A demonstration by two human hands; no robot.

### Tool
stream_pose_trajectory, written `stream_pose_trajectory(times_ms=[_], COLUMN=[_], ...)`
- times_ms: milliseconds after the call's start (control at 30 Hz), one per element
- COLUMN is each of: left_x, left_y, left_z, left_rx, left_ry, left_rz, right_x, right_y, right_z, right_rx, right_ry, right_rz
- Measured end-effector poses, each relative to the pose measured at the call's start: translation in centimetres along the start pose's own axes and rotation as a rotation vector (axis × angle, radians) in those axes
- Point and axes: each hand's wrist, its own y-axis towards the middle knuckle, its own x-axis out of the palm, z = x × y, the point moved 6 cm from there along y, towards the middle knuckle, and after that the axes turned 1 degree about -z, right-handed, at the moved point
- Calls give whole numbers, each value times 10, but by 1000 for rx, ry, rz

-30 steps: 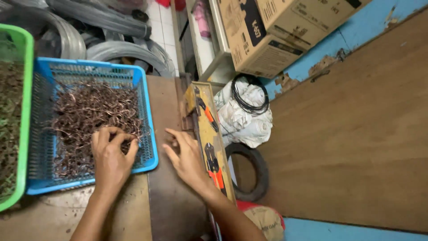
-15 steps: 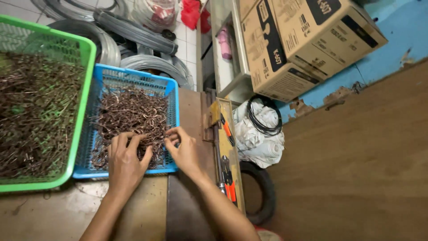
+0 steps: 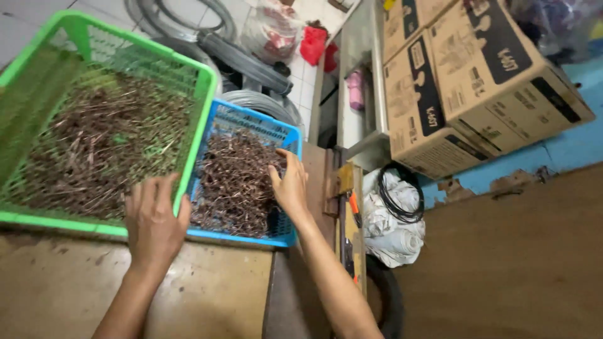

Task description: Bending copper wires using a manual jig and sorting them into baskets.

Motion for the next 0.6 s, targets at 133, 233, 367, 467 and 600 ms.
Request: stream_pose_trajectory(times_ms=[133,233,367,467,600], left_x=[-16,-18,-1,31,38], left_y=[3,-5,2,-14,-16], left_z=[-44,-71,-79,-96,-102], left_rx=[-22,-104,-88,-75,-101], left_ry=[299,396,385,419,388], left_rz=[-66,-243,-427,-437,-383], right_x=[17,34,88,133,210], right_y=[-15,-34,-34,-39,-26], right_z=[-66,-115,-148,-155,-129], right_rx=[-318,-516,-645,-732,-750], right_ry=[27,143,-44,-316,-600], right_rz=[66,-49,-235,-357,-246])
